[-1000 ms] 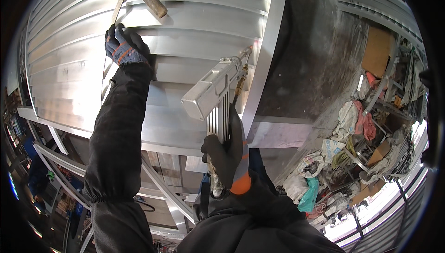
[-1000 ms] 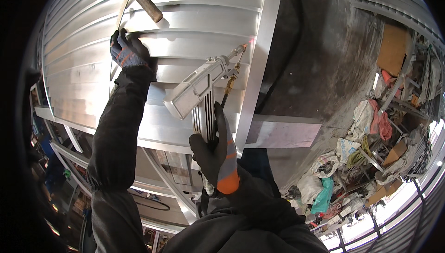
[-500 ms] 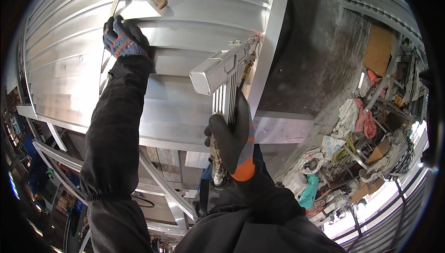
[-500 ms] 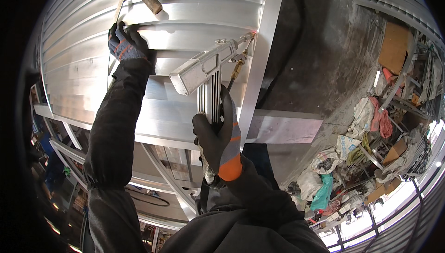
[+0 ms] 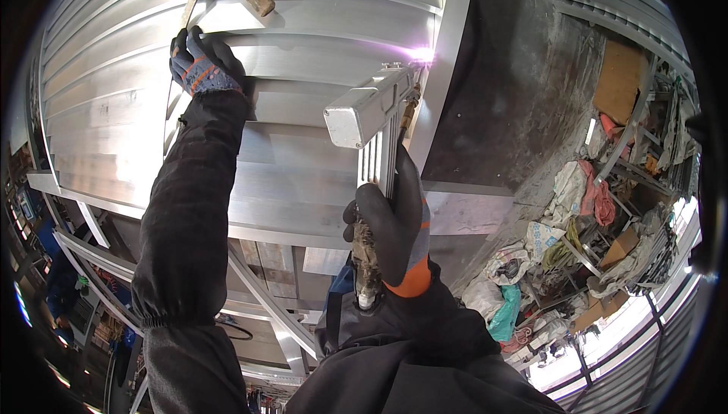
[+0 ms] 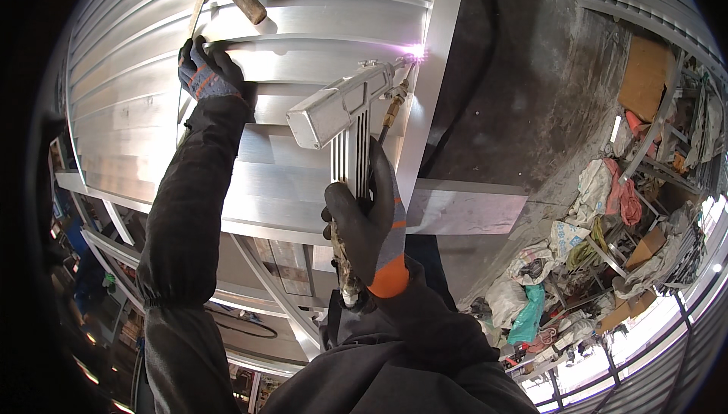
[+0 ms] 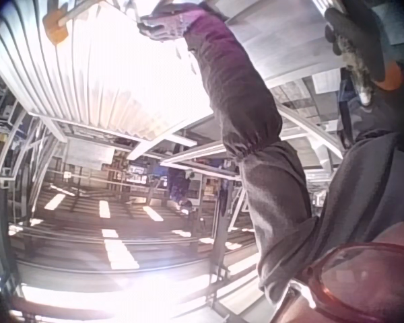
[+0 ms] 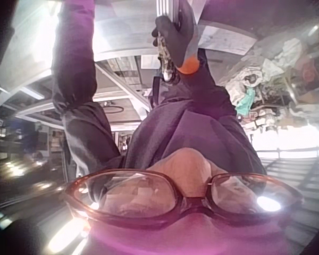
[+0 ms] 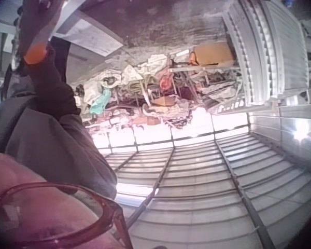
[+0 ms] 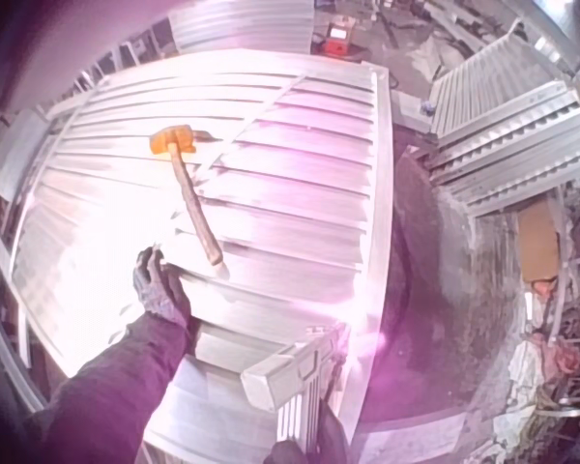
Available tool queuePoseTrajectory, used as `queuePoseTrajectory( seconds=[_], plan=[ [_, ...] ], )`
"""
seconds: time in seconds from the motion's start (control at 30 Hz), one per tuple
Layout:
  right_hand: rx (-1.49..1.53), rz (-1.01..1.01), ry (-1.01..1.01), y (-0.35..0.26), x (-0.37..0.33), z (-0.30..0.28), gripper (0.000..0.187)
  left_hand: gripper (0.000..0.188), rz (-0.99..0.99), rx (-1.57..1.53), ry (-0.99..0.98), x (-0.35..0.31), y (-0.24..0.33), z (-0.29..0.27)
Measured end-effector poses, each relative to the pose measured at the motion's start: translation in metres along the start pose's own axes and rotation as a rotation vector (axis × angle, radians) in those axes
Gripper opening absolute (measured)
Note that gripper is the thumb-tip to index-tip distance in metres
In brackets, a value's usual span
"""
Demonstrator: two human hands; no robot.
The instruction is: The person welds the edges of a large corrugated metal panel using a handheld welding torch. They hold the panel steady with one hand while guiding the torch along the seam with the other, producing a bright arc. The person repositions the panel and continues welding along different edges.
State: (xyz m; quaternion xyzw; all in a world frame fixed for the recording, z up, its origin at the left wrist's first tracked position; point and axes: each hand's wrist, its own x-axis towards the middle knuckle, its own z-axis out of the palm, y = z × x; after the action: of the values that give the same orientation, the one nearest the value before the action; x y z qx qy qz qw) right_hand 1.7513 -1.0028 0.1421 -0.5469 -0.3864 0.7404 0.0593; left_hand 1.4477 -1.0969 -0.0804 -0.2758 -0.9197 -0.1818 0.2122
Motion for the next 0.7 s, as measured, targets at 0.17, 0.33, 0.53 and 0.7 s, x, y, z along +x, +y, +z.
queuePoseTrajectory(
  seconds=[0.17, 0.33, 0.53, 0.7],
  plan=[
    [0.013, -0.023, -0.033, 0.002, 0.002, -0.001, 0.068, 0.037, 0.011, 0.048, -0.012, 0.001, 0.002, -0.001],
    [0.021, -0.032, -0.045, 0.007, -0.001, -0.002, 0.07, 0.04, -0.009, -0.06, -0.007, 0.001, 0.005, -0.004],
    [0.012, -0.061, -0.043, 0.012, -0.003, -0.002, 0.07, 0.042, 0.023, -0.013, -0.012, 0.001, 0.007, -0.005],
    [0.01, -0.038, -0.025, 0.013, -0.008, -0.001, 0.069, 0.042, 0.032, 0.018, -0.009, 0.001, 0.006, -0.005]
  ],
)
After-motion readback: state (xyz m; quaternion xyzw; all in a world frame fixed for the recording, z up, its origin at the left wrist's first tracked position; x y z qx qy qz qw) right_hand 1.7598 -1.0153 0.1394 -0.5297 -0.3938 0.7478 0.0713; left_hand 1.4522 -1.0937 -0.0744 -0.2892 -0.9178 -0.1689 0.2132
